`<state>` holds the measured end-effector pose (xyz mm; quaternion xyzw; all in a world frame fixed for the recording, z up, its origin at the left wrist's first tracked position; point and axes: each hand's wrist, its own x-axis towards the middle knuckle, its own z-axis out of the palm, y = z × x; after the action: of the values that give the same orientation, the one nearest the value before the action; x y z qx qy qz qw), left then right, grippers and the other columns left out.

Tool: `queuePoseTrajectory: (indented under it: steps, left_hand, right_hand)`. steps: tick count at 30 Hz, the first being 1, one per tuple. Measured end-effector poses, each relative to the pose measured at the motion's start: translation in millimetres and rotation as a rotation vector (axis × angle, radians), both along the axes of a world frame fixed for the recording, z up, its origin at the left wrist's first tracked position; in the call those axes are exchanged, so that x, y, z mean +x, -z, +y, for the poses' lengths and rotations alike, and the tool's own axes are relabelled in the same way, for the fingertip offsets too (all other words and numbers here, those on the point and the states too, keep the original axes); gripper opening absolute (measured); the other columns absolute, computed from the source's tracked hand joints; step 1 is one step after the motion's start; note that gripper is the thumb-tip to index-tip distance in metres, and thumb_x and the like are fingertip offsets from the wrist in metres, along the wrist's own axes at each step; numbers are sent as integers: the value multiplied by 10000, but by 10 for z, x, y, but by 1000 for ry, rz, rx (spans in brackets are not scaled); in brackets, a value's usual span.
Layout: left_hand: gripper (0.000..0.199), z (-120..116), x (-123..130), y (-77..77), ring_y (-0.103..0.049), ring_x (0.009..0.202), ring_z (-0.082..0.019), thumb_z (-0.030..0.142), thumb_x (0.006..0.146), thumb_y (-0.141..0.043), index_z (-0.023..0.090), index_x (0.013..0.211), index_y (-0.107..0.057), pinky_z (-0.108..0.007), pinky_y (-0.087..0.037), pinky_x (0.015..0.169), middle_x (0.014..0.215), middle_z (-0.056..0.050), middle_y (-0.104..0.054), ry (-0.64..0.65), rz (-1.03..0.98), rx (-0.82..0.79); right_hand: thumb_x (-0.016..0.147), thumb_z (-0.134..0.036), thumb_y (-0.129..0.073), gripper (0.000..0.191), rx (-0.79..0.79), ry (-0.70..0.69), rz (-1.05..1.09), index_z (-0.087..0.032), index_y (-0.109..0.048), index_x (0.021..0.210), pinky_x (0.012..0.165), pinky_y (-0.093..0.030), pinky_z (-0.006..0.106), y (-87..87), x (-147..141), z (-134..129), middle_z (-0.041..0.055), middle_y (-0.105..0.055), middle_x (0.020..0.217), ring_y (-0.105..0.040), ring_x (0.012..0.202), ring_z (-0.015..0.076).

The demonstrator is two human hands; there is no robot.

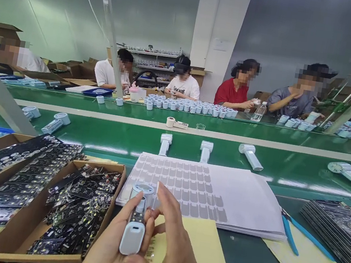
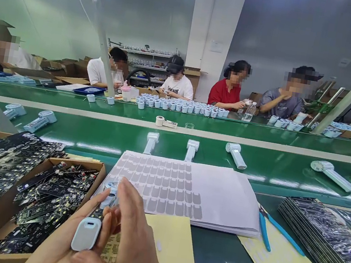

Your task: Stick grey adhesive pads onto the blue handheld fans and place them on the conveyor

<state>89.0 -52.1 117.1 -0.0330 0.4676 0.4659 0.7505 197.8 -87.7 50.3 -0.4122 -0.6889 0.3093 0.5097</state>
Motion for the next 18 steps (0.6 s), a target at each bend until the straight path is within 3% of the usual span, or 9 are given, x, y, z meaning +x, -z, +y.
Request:
queuePoseTrajectory:
  steps: [3, 5, 7, 8, 10, 13, 15, 18]
  left_hand:
    - [154, -17, -12, -37, -648, 481, -105, 78, 916, -512, 138, 968, -644, -176, -555, 471, 695, -57, -657, 20, 41, -19]
    - [118, -34, -45, 35, -677, 524, -135, 56, 873, -566, 110, 899, -668, -219, -590, 528, 703, -80, -687, 42, 146, 56]
    - [40, -45, -110, 191, -719, 614, -183, 75, 812, -657, 72, 835, -689, -250, -612, 628, 739, -124, -724, 75, 268, 179]
    - [71, -47, -153, 291, -740, 694, -213, 85, 769, -707, 66, 836, -704, -261, -611, 697, 779, -141, -744, 94, 319, 256]
    - [228, -47, -251, 499, -744, 879, -275, 142, 666, -806, 81, 874, -734, -300, -583, 844, 868, -149, -770, 151, 380, 375]
    - [436, -51, -375, 726, -686, 1067, -352, 282, 548, -892, 108, 926, -760, -405, -485, 1019, 981, -163, -775, 226, 430, 447]
    - [521, -58, -412, 786, -659, 1114, -375, 331, 512, -912, 111, 962, -767, -433, -447, 1059, 1026, -178, -768, 233, 457, 469]
    - [540, -55, -414, 793, -659, 1116, -375, 336, 497, -924, 127, 972, -776, -431, -465, 1049, 1021, -167, -772, 218, 462, 471]
  right_hand:
    - [759, -301, -751, 947, -220, 16, 227, -363, -209, 1533, 828, -595, 374, -6, 101, -17, 109, -436, 1490, -655, 1077, 268]
    - [844, -369, -674, 659, -307, 124, 290, -312, -402, 1442, 737, -594, 328, -2, 179, 1, 107, -520, 1394, -681, 917, 206]
    - [884, -375, -632, 282, -352, 226, 247, -237, -641, 1129, 675, -567, 283, 13, 248, 37, 105, -567, 1316, -658, 987, 222]
    - [880, -352, -633, 160, -369, 243, 207, -213, -673, 948, 652, -553, 268, 24, 270, 57, 105, -586, 1276, -639, 1047, 242]
    - [865, -274, -633, 147, -397, 228, 124, -200, -639, 738, 683, -549, 271, 45, 281, 93, 91, -635, 1156, -635, 1070, 250]
    - [853, -172, -610, 149, -380, 238, -7, -208, -620, 708, 729, -552, 291, 81, 208, 134, 43, -660, 1015, -682, 863, 193]
    - [855, -127, -584, 159, -322, 288, -178, -211, -608, 723, 669, -535, 283, 118, 129, 157, 21, -659, 957, -665, 715, 158]
    - [849, -87, -552, 158, -245, 362, -446, -210, -592, 758, 578, -470, 279, 180, 47, 175, 25, -649, 906, -636, 694, 180]
